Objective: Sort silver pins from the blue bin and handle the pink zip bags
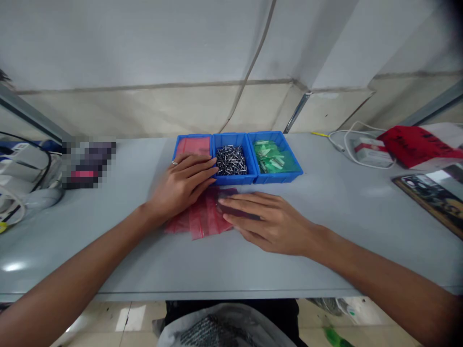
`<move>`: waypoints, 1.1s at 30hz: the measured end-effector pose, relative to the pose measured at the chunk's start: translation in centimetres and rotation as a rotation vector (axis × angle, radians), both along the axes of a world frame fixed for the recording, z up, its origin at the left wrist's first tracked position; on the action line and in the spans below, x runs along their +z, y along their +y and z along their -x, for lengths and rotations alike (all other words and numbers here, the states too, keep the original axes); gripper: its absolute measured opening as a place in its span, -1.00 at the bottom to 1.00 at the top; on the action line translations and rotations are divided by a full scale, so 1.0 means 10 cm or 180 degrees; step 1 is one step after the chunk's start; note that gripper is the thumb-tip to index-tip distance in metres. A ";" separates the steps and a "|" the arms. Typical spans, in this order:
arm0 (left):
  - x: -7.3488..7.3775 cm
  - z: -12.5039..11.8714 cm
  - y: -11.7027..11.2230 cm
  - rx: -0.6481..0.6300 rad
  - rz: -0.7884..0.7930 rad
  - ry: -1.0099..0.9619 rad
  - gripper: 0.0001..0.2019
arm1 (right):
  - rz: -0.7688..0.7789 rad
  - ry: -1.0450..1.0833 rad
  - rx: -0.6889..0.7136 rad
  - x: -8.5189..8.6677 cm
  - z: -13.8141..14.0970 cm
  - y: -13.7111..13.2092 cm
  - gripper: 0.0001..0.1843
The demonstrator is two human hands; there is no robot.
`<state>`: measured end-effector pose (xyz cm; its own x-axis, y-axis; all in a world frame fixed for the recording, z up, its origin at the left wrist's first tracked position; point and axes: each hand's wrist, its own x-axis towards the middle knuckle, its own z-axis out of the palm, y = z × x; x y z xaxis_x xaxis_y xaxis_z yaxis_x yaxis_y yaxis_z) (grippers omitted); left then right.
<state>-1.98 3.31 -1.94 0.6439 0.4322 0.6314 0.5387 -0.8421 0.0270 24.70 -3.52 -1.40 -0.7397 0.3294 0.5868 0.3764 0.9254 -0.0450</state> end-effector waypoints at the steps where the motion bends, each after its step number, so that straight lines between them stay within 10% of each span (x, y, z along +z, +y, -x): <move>1: 0.00 0.00 0.00 -0.0009 -0.0003 -0.0002 -0.69 | -0.0021 0.0044 0.0012 0.00 0.00 0.00 -0.78; 14: 0.12 0.06 -0.04 0.0712 -0.0344 -0.0067 -0.88 | 0.0878 0.0502 -0.0089 0.05 -0.06 0.01 -0.91; 19: 0.12 0.06 -0.04 0.0758 -0.0433 0.0018 -0.89 | 0.1142 -0.0025 -0.0700 0.06 -0.08 -0.02 -0.26; 26: 0.13 0.05 -0.07 0.0674 -0.0325 -0.0116 -0.83 | 0.0514 -0.0404 -0.0703 0.05 -0.16 0.05 -0.34; 33: 0.33 -0.05 -0.27 -0.0316 0.1409 -0.1017 -0.72 | -0.0035 0.0854 -0.0305 0.20 -0.20 -0.04 -0.44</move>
